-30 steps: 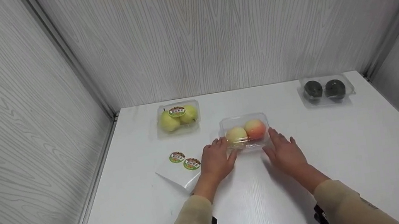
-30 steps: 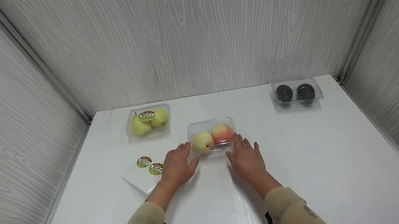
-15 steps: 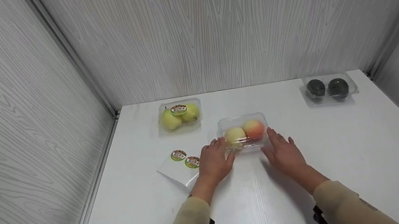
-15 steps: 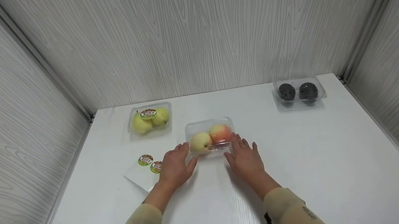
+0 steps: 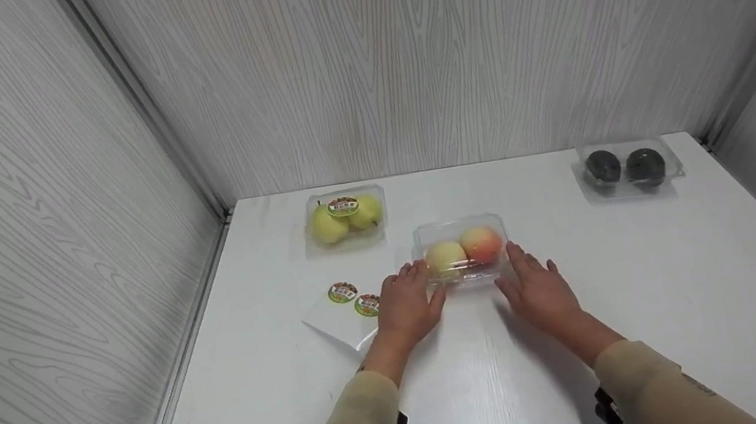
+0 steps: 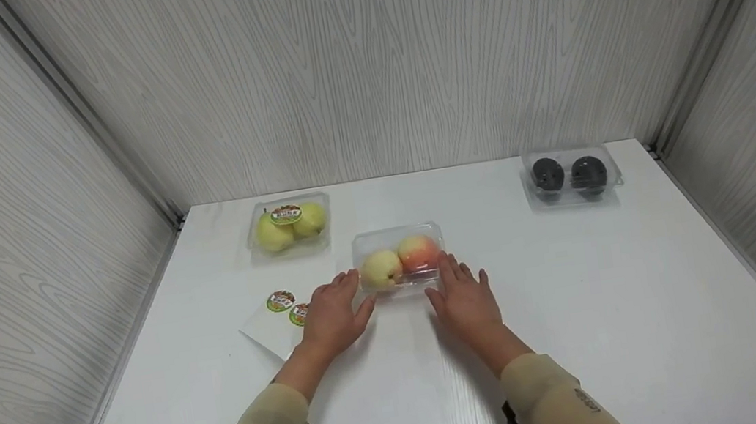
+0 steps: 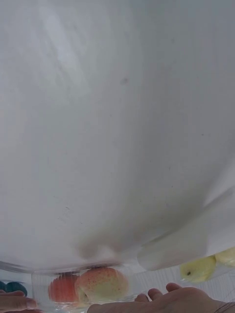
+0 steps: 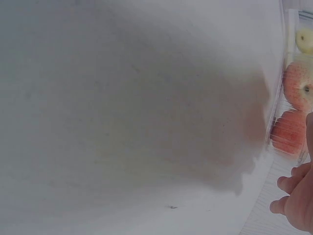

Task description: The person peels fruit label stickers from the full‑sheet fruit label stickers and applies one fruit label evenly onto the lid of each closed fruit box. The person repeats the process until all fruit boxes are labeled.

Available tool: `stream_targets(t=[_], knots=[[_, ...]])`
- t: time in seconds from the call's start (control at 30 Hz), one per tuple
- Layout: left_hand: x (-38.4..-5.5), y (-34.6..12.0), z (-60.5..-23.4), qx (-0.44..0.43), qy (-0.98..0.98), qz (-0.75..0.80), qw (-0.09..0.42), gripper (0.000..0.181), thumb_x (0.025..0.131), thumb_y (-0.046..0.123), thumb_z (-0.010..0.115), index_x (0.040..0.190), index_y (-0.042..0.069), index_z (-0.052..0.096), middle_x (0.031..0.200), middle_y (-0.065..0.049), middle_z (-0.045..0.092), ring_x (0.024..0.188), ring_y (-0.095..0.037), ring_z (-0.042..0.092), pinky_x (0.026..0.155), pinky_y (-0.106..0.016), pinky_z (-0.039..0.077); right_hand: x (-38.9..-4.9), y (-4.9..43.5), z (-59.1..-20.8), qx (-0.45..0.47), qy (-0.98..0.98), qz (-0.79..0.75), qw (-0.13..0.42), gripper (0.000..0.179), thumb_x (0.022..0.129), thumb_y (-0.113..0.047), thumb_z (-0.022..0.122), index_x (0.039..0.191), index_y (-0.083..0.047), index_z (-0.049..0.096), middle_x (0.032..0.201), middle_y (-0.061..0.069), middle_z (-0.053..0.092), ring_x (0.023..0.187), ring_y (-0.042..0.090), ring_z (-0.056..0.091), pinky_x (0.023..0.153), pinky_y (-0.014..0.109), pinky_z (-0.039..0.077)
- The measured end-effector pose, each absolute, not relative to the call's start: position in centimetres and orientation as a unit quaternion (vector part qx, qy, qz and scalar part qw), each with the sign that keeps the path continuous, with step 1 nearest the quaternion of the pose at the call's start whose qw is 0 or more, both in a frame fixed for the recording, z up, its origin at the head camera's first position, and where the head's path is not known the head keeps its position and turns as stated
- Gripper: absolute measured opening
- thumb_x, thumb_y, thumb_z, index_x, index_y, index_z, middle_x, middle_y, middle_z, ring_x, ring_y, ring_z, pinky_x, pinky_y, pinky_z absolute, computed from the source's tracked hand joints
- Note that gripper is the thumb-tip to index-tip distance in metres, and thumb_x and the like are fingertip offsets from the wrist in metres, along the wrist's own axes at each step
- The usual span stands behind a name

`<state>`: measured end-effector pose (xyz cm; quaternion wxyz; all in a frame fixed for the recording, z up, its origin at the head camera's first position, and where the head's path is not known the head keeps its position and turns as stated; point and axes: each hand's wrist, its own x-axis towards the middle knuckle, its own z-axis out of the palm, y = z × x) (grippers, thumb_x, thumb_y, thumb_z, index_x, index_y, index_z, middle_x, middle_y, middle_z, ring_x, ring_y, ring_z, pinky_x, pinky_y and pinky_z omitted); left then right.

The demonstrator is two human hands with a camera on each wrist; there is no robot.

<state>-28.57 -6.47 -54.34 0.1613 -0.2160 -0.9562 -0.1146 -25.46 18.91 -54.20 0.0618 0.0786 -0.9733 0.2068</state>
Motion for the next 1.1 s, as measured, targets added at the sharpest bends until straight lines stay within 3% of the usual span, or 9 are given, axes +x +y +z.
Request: stream_targets(t=[0.33,0.67,0.9,1.1], knots=[[-28.3,-6.7,-54.4,-0.216,-0.953,-0.121,0.172,0.053,0.103,0.040,0.063,0.138,0.000,0.064,0.132,-0.014,0.072,0.124,-0.029,0.066,0.101,-0.046,0.052,-25.3,18.7,-54.2,0.080,-0.974,0.203,0.056,0.071,0.110,-0.034,0.055,0.162,0.006,0.029,0.163,0.028,0.039,0.147,0.049,0.042,0.120,0.070,0.025],[-28.8,-6.6,-52.8,-0.201,-0.964,-0.127,0.116,0.052,0.105,0.042,0.061,0.139,0.003,0.064,0.133,-0.012,0.072,0.127,-0.028,0.064,0.105,-0.046,0.049,-25.6,19.1,-53.6,0.078,-0.971,0.218,0.059,0.071,0.110,-0.033,0.056,0.163,0.006,0.029,0.163,0.029,0.040,0.148,0.051,0.040,0.121,0.069,0.023],[-29.0,-8.1,-51.1,-0.164,-0.971,-0.158,0.069,0.057,0.108,0.046,0.055,0.148,0.005,0.060,0.145,-0.012,0.066,0.137,-0.029,0.059,0.111,-0.048,0.047,-25.5,19.1,-52.4,0.067,-0.967,0.235,0.072,0.072,0.109,-0.030,0.059,0.162,0.007,0.028,0.164,0.030,0.036,0.150,0.051,0.036,0.122,0.068,0.022],[-29.5,-11.1,-50.2,-0.150,-0.965,-0.186,0.113,0.055,0.107,0.043,0.059,0.144,0.002,0.063,0.142,-0.013,0.067,0.132,-0.030,0.063,0.110,-0.049,0.048,-25.3,18.1,-51.6,0.075,-0.966,0.234,0.077,0.072,0.109,-0.035,0.058,0.163,0.004,0.030,0.166,0.027,0.035,0.152,0.047,0.034,0.123,0.067,0.020]])
